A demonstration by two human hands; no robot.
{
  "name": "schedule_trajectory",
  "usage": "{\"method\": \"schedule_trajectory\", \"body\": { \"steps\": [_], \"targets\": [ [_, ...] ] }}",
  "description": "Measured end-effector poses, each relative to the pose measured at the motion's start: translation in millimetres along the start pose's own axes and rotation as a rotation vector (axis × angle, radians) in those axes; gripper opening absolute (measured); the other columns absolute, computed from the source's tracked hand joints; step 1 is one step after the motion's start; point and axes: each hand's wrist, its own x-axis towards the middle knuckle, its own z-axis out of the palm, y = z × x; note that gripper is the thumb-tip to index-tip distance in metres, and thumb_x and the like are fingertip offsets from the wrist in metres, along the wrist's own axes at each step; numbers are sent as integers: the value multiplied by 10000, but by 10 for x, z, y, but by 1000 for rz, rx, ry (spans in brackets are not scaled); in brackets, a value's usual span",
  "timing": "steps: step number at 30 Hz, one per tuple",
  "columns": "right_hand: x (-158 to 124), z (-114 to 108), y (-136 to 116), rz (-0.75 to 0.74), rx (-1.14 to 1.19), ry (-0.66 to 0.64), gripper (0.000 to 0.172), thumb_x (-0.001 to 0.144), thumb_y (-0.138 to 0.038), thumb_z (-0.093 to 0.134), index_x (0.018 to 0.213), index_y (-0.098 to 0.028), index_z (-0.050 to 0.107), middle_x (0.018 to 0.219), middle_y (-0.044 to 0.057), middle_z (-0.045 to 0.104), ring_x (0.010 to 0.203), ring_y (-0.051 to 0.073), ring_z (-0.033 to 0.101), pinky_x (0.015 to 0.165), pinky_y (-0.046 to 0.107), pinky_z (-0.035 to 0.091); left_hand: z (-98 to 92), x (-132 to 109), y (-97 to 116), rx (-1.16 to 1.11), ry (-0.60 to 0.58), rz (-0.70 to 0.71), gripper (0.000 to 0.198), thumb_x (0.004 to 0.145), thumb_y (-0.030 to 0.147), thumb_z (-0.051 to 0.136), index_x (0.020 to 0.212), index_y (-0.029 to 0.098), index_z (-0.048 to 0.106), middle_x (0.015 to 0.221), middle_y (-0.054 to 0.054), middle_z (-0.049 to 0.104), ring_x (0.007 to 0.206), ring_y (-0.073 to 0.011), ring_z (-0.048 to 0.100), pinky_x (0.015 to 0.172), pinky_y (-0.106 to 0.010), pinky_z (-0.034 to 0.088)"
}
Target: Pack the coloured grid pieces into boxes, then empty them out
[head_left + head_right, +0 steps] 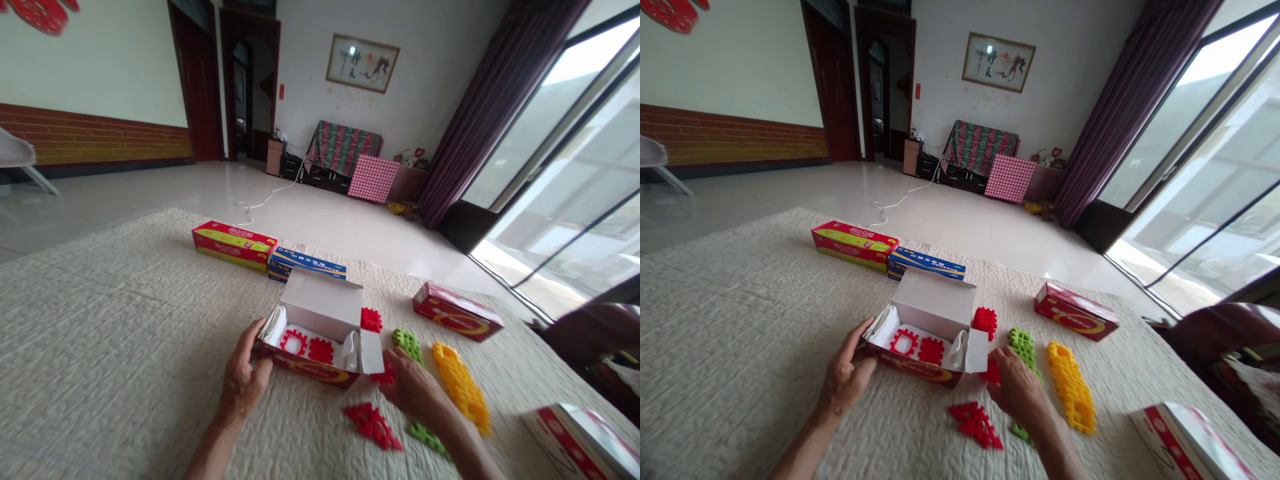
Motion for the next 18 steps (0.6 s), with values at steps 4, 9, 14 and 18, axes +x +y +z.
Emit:
{"method": "schedule_trajectory", "body": {
  "steps": [4, 9, 14, 18],
  "targets": [
    [-4, -402, 51, 139, -65, -1, 315, 725, -328, 603, 1007, -211, 684, 1002, 121, 675, 825, 270, 673, 717, 395, 502, 9, 0, 17, -6, 8, 20, 600, 713, 150, 490, 1310, 151, 544, 1304, -107, 632, 1176, -247, 619, 1002, -362, 512],
    [316, -632, -706, -62, 145, 11, 320, 743, -313, 631, 1050, -224, 657, 1087, 93, 654, 928, 243, 647, 822, 382, 490, 12, 2, 17, -25, 2, 7, 596, 721, 145, 501, 1315, 158, 541, 1301, -108, 633, 1150, -253, 634, 977, -372, 528],
    [621, -336, -1545, -192, 203, -211, 349, 671, -149, 651, 1018, -165, 676, 1045, 102, 663, 927, 223, 629, 811, 333, 488, 19, 8, 22, -45, 0, -5, 584, 724, 128, 503, 1305, 168, 545, 1307, -106, 625, 1121, -243, 649, 913, -348, 558],
    [675, -137, -1689, -222, 178, -234, 298, 668, -164, 671, 966, -155, 683, 979, 103, 667, 882, 232, 626, 783, 346, 486, 26, 15, 36, -51, 8, 19, 597, 710, 98, 491, 1300, 169, 545, 1313, -105, 622, 1164, -238, 628, 955, -352, 538]
  ]
}}
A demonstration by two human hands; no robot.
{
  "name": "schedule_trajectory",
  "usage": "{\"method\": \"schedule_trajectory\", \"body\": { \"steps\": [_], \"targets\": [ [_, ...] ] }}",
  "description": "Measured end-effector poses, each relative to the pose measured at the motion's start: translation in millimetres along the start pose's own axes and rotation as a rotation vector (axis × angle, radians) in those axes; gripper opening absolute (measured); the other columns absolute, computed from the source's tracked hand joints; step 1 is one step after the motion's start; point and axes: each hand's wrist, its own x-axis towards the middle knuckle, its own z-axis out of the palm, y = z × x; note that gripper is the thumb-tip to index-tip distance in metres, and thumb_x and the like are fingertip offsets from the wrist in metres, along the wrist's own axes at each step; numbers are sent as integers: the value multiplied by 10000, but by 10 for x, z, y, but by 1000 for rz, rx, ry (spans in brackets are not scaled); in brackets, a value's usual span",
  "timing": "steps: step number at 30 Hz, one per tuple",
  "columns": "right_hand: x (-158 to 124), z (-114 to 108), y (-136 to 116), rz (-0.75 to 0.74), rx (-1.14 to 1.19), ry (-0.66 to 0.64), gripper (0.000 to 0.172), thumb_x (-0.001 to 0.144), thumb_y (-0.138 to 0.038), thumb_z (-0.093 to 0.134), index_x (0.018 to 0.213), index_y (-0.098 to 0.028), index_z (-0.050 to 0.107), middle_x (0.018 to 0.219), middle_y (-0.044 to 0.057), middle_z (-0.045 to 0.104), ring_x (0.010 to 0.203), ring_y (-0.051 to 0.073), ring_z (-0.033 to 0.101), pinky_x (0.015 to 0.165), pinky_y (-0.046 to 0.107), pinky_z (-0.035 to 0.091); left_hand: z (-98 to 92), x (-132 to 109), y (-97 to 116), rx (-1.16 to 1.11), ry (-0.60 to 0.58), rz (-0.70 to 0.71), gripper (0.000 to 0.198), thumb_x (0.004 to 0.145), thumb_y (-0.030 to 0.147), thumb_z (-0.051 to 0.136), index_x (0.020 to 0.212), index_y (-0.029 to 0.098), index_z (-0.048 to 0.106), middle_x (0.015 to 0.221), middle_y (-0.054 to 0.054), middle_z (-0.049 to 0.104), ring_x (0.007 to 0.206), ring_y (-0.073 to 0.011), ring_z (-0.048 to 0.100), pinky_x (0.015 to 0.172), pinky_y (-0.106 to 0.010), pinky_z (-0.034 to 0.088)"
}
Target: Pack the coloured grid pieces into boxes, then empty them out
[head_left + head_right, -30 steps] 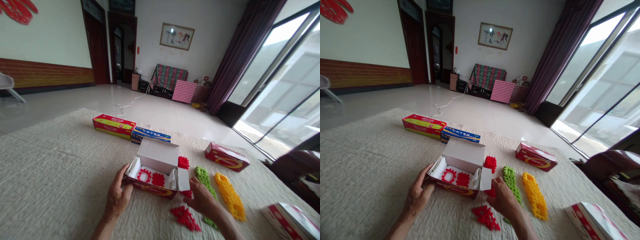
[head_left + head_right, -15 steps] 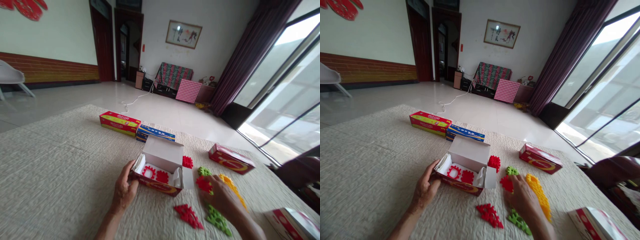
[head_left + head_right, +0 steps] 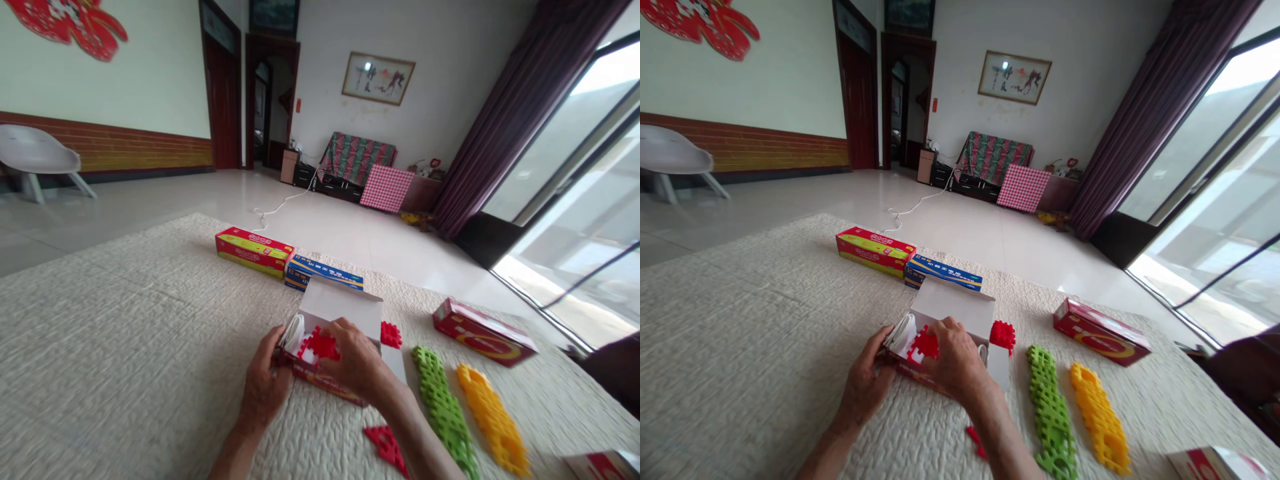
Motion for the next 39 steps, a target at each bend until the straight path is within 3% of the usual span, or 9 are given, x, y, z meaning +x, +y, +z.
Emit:
{"method": "schedule_trajectory", "body": {
  "steps": [5, 12, 14, 17, 20, 25, 28, 34, 39],
  "targets": [
    [-28, 41, 98, -19, 51, 88, 296, 663, -111, 642, 951, -177, 670, 1006, 79, 669, 860, 194, 634, 774, 309, 477, 4, 2, 2, 33, 8, 40, 599, 707, 87, 468, 1298, 154, 540, 1310, -119, 621, 1189, -241, 611, 998, -380, 514],
    [-186, 30, 210, -44, 102, 158, 144, 816, -162, 527, 815, -207, 664, 832, 42, 690, 738, 162, 637, 681, 283, 460, -7, -8, 22, 55, 4, 71, 596, 726, 98, 466, 1317, 142, 522, 1314, -130, 621, 1208, -252, 600, 1021, -401, 500],
    [-290, -17, 283, -49, 142, 247, 157, 848, -201, 507, 818, -214, 661, 801, 32, 691, 721, 156, 640, 672, 275, 469, -7, -9, 26, 52, 5, 68, 595, 724, 101, 468, 1314, 141, 525, 1306, -129, 628, 1200, -252, 607, 1018, -394, 505],
    [-475, -143, 589, 47, 144, 440, 179, 879, -289, 503, 858, -222, 667, 820, 33, 706, 705, 158, 650, 673, 286, 494, -9, -14, 19, 58, 6, 55, 588, 729, 117, 473, 1313, 148, 531, 1308, -121, 630, 1199, -251, 610, 1020, -387, 505],
    [-627, -258, 1090, 200, 21, 538, 208, 865, -316, 495, 895, -218, 676, 882, 59, 717, 763, 194, 676, 702, 330, 522, -16, -20, -6, 73, 3, 41, 583, 738, 143, 483, 1319, 160, 532, 1317, -112, 626, 1197, -253, 613, 1027, -388, 502],
    [-677, -220, 1633, 184, -106, 428, 308, 775, -225, 531, 1042, -202, 684, 1076, 104, 698, 931, 245, 676, 826, 398, 529, -31, -20, -73, 113, 12, 14, 565, 743, 193, 504, 1305, 169, 550, 1319, -106, 629, 1223, -262, 598, 1024, -378, 505],
    [-615, -99, 1631, 145, -143, 363, 428, 708, -154, 581, 1122, -221, 670, 1181, 105, 659, 1043, 266, 632, 906, 421, 503, -37, -19, -129, 108, 2, -7, 568, 752, 214, 517, 1318, 182, 543, 1310, -100, 638, 1191, -258, 620, 1000, -367, 522],
    [-416, -35, 1668, 141, -154, 325, 476, 775, -128, 555, 1249, -157, 592, 1291, 169, 586, 1140, 283, 592, 974, 463, 469, -46, -28, -209, 95, -11, -24, 584, 764, 231, 542, 1347, 201, 526, 1313, -90, 638, 1160, -257, 639, 1012, -371, 512],
    [-209, -167, 1787, 96, -115, 227, 426, 686, -106, 619, 1099, -195, 672, 1275, 146, 636, 1151, 288, 608, 930, 446, 493, -51, -25, -162, 90, -14, -51, 588, 761, 222, 538, 1348, 198, 523, 1309, -97, 639, 1166, -258, 635, 1010, -378, 512]
  ]
}}
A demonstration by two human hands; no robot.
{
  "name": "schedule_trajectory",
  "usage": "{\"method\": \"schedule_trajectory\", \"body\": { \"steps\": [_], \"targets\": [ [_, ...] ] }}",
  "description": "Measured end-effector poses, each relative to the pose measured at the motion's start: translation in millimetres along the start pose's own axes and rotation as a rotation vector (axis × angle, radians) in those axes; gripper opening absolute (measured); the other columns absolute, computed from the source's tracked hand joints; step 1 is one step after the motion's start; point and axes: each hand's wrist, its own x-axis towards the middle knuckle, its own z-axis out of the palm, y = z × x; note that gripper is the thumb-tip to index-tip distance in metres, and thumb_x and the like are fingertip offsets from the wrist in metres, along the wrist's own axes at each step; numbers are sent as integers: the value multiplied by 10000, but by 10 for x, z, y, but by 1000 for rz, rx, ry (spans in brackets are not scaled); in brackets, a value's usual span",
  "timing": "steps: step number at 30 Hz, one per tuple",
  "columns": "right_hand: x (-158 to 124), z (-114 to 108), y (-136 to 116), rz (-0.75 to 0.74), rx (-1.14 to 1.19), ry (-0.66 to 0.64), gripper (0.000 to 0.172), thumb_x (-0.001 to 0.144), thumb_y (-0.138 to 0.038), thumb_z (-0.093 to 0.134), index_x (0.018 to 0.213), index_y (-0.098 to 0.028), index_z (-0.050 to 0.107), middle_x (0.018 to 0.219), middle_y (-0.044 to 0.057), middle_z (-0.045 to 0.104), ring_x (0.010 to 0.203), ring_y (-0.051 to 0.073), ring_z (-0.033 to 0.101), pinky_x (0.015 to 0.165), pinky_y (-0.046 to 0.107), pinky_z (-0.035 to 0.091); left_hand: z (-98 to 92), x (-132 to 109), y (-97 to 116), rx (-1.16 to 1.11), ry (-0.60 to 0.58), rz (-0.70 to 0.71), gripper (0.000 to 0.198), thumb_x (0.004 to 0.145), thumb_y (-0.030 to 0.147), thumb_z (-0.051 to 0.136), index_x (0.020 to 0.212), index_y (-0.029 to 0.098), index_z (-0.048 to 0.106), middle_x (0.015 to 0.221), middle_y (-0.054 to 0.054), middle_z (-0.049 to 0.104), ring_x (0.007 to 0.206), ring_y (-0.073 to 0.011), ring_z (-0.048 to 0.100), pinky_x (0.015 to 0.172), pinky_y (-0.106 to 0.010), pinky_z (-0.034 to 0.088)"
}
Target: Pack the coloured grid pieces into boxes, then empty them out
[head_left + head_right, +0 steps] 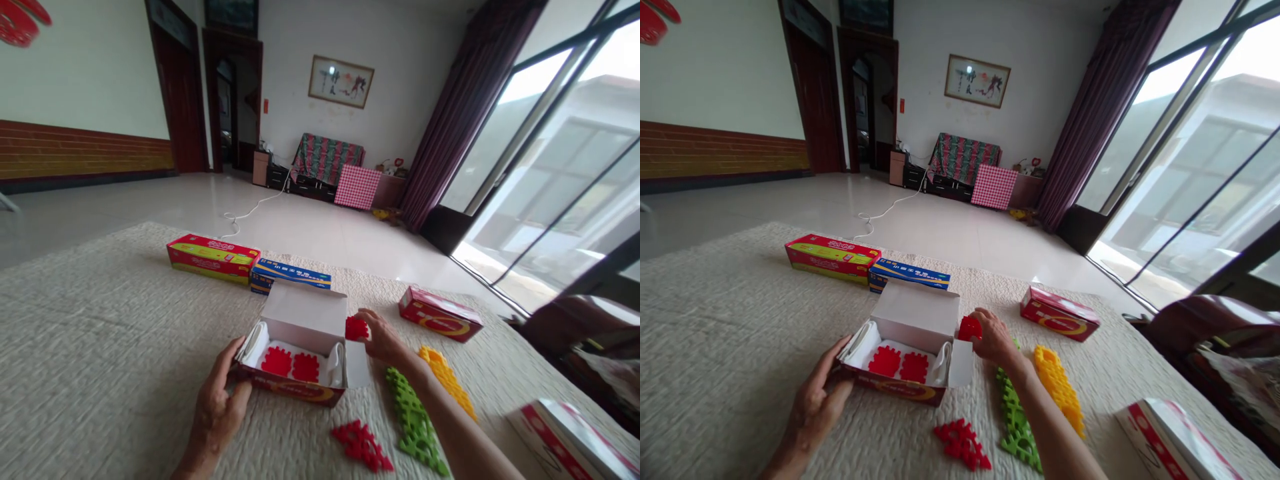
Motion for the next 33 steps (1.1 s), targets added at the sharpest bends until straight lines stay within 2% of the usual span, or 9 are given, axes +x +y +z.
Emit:
{"method": "schedule_trajectory", "body": {
  "steps": [4, 7, 13, 15, 17, 20, 23, 26, 33],
  "targets": [
    [82, -65, -53, -40, 19, -52, 285, 669, -104, 592, 900, -224, 708, 1043, 77, 730, 978, 250, 669, 814, 370, 511, -12, 8, 74, 8, 10, 4, 582, 743, 221, 539, 1325, 193, 544, 1305, -95, 644, 1196, -265, 616, 1005, -377, 516],
    [83, -97, -80, -52, 30, -55, 259, 654, -97, 582, 847, -217, 707, 926, 53, 738, 846, 221, 684, 739, 326, 504, -17, 9, 113, 21, 18, 15, 576, 735, 213, 532, 1310, 183, 555, 1300, -93, 647, 1213, -265, 605, 1010, -373, 514],
    [24, -304, -83, -42, 47, 71, 254, 721, -191, 595, 956, -208, 688, 1029, 86, 717, 889, 230, 689, 807, 379, 516, -1, 4, 143, 7, 27, 27, 581, 724, 185, 518, 1303, 180, 562, 1302, -91, 647, 1204, -257, 612, 1023, -370, 504],
    [-30, -419, -224, -42, 56, 145, 254, 763, -244, 600, 1004, -210, 670, 1080, 105, 693, 949, 246, 677, 854, 419, 507, 4, 2, 144, -8, 29, 30, 586, 716, 176, 518, 1300, 179, 565, 1305, -91, 646, 1206, -257, 610, 1037, -373, 494],
    [-101, -505, -477, -89, 107, 180, 248, 788, -281, 621, 1025, -219, 658, 1107, 103, 679, 989, 242, 663, 881, 421, 504, 6, -1, 140, -25, 18, 28, 593, 718, 169, 518, 1309, 177, 556, 1317, -94, 637, 1213, -255, 606, 1039, -372, 493],
    [-202, -513, -938, -202, 229, 58, 236, 784, -234, 642, 1018, -227, 664, 1142, 77, 669, 1016, 208, 653, 894, 368, 504, 6, -6, 131, -52, -6, 20, 604, 731, 160, 517, 1334, 176, 532, 1327, -99, 628, 1205, -251, 611, 1027, -369, 503],
    [-252, -396, -1255, -194, 277, -110, 263, 723, -146, 646, 971, -229, 675, 1130, 55, 678, 998, 198, 652, 882, 348, 500, 7, -7, 135, -64, -2, 21, 605, 724, 154, 518, 1328, 177, 539, 1319, -97, 633, 1196, -252, 617, 1020, -366, 508],
    [-246, -267, -1327, -149, 273, -179, 256, 692, -131, 664, 932, -220, 677, 1064, 51, 699, 968, 208, 653, 877, 361, 487, 10, 2, 159, -57, 17, 34, 598, 708, 152, 523, 1304, 173, 563, 1300, -94, 646, 1183, -257, 625, 1010, -365, 514],
    [-206, -185, -1259, -125, 252, -180, 233, 684, -140, 676, 906, -211, 672, 1020, 56, 681, 942, 205, 638, 841, 348, 480, 9, 6, 206, -49, 3, 41, 590, 722, 148, 502, 1310, 168, 549, 1308, -97, 636, 1193, -249, 617, 1022, -364, 503]
  ]
}}
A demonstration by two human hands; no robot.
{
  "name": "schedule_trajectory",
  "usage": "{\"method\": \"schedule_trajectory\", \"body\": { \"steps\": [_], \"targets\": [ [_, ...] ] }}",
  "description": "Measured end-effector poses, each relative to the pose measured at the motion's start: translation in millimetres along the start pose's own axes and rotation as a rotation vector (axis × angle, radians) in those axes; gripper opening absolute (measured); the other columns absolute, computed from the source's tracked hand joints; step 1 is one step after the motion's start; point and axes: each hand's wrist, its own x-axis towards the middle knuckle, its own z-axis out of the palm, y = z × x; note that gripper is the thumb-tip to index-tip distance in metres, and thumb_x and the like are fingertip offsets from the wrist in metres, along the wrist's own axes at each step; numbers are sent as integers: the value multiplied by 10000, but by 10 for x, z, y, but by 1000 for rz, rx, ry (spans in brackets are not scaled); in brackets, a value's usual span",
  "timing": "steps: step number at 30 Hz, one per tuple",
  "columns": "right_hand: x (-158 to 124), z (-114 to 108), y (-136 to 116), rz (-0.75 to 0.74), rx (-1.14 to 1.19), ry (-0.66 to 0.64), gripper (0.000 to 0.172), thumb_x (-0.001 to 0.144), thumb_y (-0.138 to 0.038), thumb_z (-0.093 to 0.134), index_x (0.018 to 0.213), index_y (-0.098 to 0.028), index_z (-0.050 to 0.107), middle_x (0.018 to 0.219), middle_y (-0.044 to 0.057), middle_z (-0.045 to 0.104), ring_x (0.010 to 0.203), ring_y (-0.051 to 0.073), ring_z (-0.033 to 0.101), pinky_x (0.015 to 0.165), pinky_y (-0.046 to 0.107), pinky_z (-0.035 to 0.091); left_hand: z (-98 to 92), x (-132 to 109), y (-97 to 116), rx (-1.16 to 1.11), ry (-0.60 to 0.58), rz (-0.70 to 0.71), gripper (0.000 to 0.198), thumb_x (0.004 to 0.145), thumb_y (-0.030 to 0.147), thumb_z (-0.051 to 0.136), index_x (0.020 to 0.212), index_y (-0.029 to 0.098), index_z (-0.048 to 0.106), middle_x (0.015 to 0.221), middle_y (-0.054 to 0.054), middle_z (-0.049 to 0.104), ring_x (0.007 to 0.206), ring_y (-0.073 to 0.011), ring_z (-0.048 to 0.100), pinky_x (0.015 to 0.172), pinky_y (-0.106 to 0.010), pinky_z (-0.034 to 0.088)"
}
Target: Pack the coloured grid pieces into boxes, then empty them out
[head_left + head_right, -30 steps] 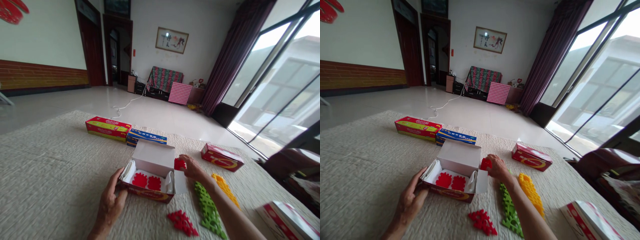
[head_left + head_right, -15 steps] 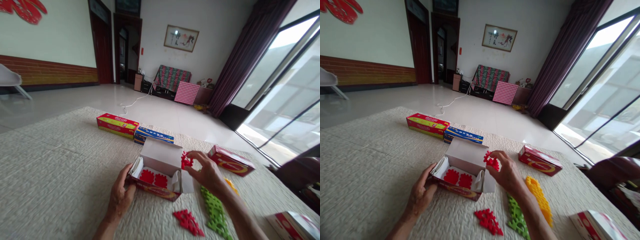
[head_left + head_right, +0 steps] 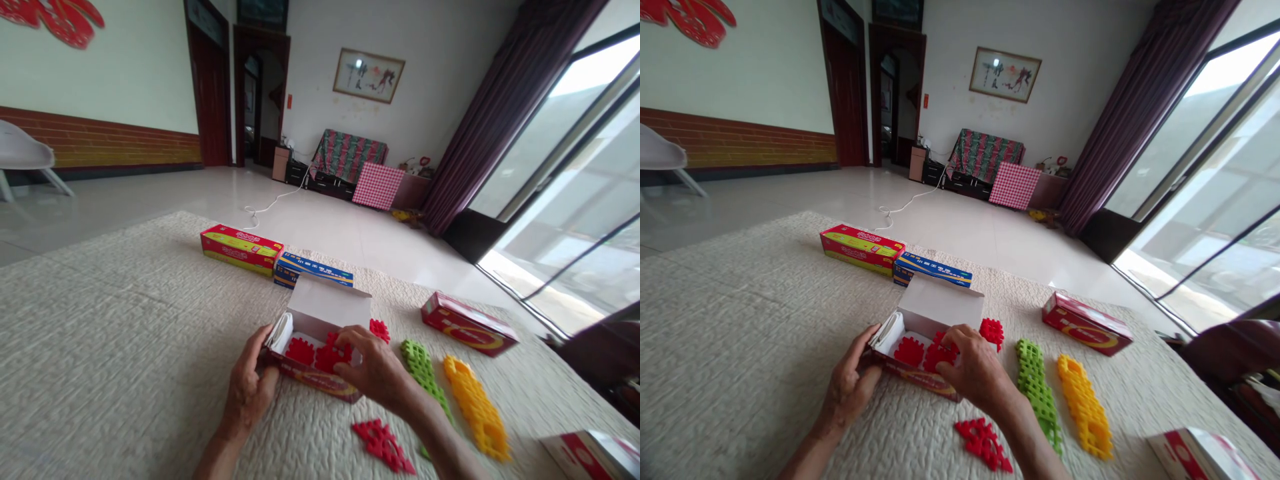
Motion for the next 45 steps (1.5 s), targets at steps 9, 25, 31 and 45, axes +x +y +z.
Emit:
{"method": "schedule_trajectory", "body": {
  "steps": [9, 25, 31, 45],
  "targets": [
    [-128, -246, 253, -23, -62, 310, 139, 839, -251, 544, 936, -217, 638, 1072, 77, 672, 956, 204, 657, 848, 359, 501, -4, 0, -35, 16, 12, 10, 597, 711, 158, 511, 1306, 175, 557, 1300, -92, 646, 1188, -252, 622, 1009, -360, 516],
    [100, -276, 1082, 64, -160, 58, 269, 655, -127, 649, 898, -236, 693, 1014, 67, 732, 950, 247, 676, 825, 368, 519, -14, 1, -80, 82, 26, 18, 570, 727, 190, 515, 1295, 179, 558, 1302, -95, 643, 1222, -260, 599, 1023, -363, 506],
    [116, -245, 1158, 92, -173, 35, 199, 666, -169, 687, 858, -220, 700, 957, 77, 713, 816, 220, 675, 738, 331, 508, -17, 0, -52, 81, 22, 6, 576, 722, 194, 508, 1295, 159, 562, 1298, -103, 644, 1216, -261, 602, 1006, -357, 517],
    [0, -325, 357, -68, -54, 286, 360, 744, -253, 657, 1094, -221, 578, 1094, 86, 613, 942, 215, 630, 836, 366, 513, 2, -6, -47, 12, -8, 5, 590, 737, 147, 502, 1325, 174, 539, 1324, -98, 624, 1197, -253, 610, 1028, -381, 497]
  ]
}}
